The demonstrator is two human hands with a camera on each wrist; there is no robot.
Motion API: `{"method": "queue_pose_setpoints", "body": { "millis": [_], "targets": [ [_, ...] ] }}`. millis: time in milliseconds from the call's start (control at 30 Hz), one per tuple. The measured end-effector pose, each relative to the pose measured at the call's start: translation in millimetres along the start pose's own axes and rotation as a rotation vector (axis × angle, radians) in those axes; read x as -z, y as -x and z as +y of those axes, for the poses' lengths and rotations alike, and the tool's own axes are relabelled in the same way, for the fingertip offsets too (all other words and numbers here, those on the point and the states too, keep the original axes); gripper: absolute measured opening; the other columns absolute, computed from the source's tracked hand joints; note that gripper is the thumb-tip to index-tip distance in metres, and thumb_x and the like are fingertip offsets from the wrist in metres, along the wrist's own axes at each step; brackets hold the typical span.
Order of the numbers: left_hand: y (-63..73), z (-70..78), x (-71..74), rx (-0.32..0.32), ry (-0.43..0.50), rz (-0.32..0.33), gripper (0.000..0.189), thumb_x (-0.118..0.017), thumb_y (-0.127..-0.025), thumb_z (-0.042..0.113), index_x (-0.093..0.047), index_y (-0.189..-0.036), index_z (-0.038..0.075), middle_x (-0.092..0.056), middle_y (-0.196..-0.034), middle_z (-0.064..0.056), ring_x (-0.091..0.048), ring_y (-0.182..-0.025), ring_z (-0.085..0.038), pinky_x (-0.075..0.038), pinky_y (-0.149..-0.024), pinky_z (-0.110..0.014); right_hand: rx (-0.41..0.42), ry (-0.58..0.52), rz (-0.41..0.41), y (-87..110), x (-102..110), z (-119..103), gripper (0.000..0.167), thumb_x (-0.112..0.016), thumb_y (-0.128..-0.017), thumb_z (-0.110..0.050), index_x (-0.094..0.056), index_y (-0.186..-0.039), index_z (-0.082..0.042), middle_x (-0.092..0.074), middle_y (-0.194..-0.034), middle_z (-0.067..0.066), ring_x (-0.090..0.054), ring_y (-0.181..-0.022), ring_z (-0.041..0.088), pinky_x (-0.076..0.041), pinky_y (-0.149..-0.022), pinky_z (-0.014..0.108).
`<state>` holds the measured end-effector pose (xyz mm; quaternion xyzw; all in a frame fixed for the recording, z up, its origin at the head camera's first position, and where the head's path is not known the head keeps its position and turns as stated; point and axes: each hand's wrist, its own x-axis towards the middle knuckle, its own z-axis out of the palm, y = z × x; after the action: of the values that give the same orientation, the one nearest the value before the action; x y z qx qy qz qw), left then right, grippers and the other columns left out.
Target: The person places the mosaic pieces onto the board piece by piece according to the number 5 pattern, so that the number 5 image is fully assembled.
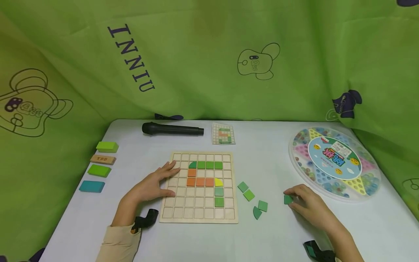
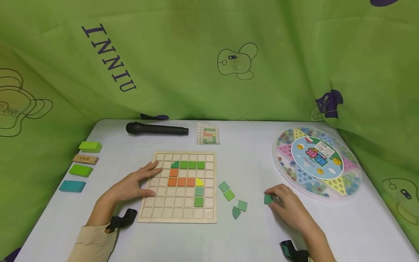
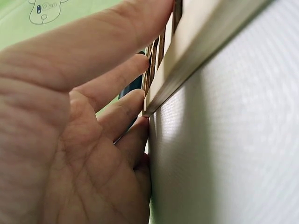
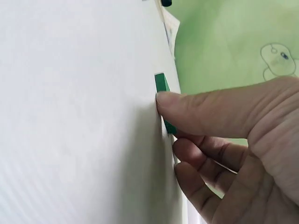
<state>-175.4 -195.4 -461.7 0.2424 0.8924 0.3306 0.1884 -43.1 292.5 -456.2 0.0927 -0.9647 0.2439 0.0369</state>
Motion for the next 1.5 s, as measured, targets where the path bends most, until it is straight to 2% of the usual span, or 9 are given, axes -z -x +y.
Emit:
{"method": "queue_pose_setpoints", "body": {
  "millis": [167, 300, 400, 567, 667, 767, 967, 1200, 1500],
  "targets": [
    [3.4, -0.1, 0.9, 0.015, 0.002, 0.002, 0.083, -0.079, -0.073, 0.039, -0.041, -0.145, 0.018, -0.018, -0.159, -0.007, -0.009, -0.145, -0.04, -0.013, -0.112, -0.064, 0.035, -0.019, 0.017, -3.4, -5, -12, 0.028, -0.077, -0.076, -0.008, -0.066, -0.099, -0.022, -0.059, -0.098, -0.015, -0.056, -0.089, 0.001, -0.046, -0.079, 0.014],
    [4.3, 0.2, 1.4, 0.021, 0.005, 0.001, 0.084, -0.079, -0.073, 0.039, -0.041, -0.145, 0.017, -0.017, -0.159, -0.006, -0.009, -0.145, -0.039, -0.013, -0.112, -0.063, 0.107, -0.082, 0.017, -9.9, -15, -39, 0.029, -0.077, -0.076, -0.006, -0.066, -0.1, -0.018, -0.062, -0.097, -0.015, -0.058, -0.086, 0.0, -0.052, -0.076, 0.022],
    [3.4, 1.1, 1.8, 0.014, 0.003, 0.001, 0.084, -0.079, -0.074, 0.039, -0.041, -0.145, 0.016, -0.017, -0.159, -0.006, -0.01, -0.145, -0.038, -0.013, -0.113, -0.062, 0.169, -0.176, -0.023, -16.9, -29, -66, 0.028, -0.076, -0.076, -0.005, -0.066, -0.101, -0.014, -0.063, -0.095, -0.013, -0.06, -0.083, -0.001, -0.055, -0.073, 0.024],
    [-0.6, 2.4, 1.7, 0.004, -0.001, -0.007, 0.083, -0.079, -0.074, 0.038, -0.041, -0.145, 0.017, -0.017, -0.159, -0.005, -0.01, -0.146, -0.037, -0.014, -0.113, -0.061, 0.201, -0.322, -0.15, -28.9, -51, -108, 0.024, -0.076, -0.079, -0.012, -0.066, -0.101, -0.014, -0.063, -0.096, -0.011, -0.059, -0.083, 0.001, -0.054, -0.071, 0.022],
    [-2.1, 2.3, 1.4, 0.004, -0.002, -0.009, 0.083, -0.079, -0.073, 0.037, -0.042, -0.144, 0.017, -0.018, -0.159, -0.005, -0.01, -0.146, -0.037, -0.014, -0.113, -0.061, 0.221, -0.344, -0.194, -36.3, -64, -125, 0.022, -0.075, -0.08, -0.014, -0.067, -0.101, -0.016, -0.063, -0.096, -0.012, -0.056, -0.081, 0.002, -0.051, -0.071, 0.02],
    [-1.8, 2.2, 1.4, -0.001, 0.0, -0.012, 0.083, -0.079, -0.073, 0.037, -0.041, -0.145, 0.016, -0.018, -0.159, -0.006, -0.01, -0.146, -0.037, -0.015, -0.113, -0.062, 0.237, -0.321, -0.181, -41.7, -76, -137, 0.021, -0.074, -0.08, -0.012, -0.068, -0.099, -0.017, -0.061, -0.092, -0.013, -0.052, -0.078, 0.003, -0.047, -0.067, 0.017],
    [0.1, 1.5, 2.1, -0.009, 0.002, -0.012, 0.083, -0.079, -0.074, 0.038, -0.041, -0.145, 0.016, -0.018, -0.159, -0.006, -0.009, -0.146, -0.036, -0.016, -0.112, -0.063, 0.22, -0.268, -0.154, -43.0, -89, -148, 0.021, -0.073, -0.079, -0.012, -0.071, -0.099, -0.019, -0.058, -0.094, -0.014, -0.05, -0.077, 0.001, -0.046, -0.068, 0.015],
    [-1.0, 1.4, 2.9, -0.007, 0.005, -0.017, 0.083, -0.079, -0.073, 0.037, -0.042, -0.144, 0.017, -0.019, -0.159, -0.005, -0.009, -0.146, -0.035, -0.016, -0.112, -0.063, 0.184, -0.312, -0.178, -40.5, -92, -148, 0.022, -0.074, -0.081, -0.014, -0.071, -0.103, -0.019, -0.056, -0.096, -0.014, -0.048, -0.077, 0.0, -0.046, -0.067, 0.015],
    [0.3, 2.7, 2.1, 0.013, 0.017, -0.019, 0.083, -0.079, -0.073, 0.037, -0.041, -0.145, 0.016, -0.017, -0.159, -0.006, -0.008, -0.146, -0.037, -0.015, -0.112, -0.064, 0.219, -0.312, -0.125, -42.3, -82, -142, 0.026, -0.075, -0.08, -0.014, -0.07, -0.105, -0.017, -0.06, -0.099, -0.011, -0.052, -0.081, 0.004, -0.048, -0.07, 0.018]
  ]
}}
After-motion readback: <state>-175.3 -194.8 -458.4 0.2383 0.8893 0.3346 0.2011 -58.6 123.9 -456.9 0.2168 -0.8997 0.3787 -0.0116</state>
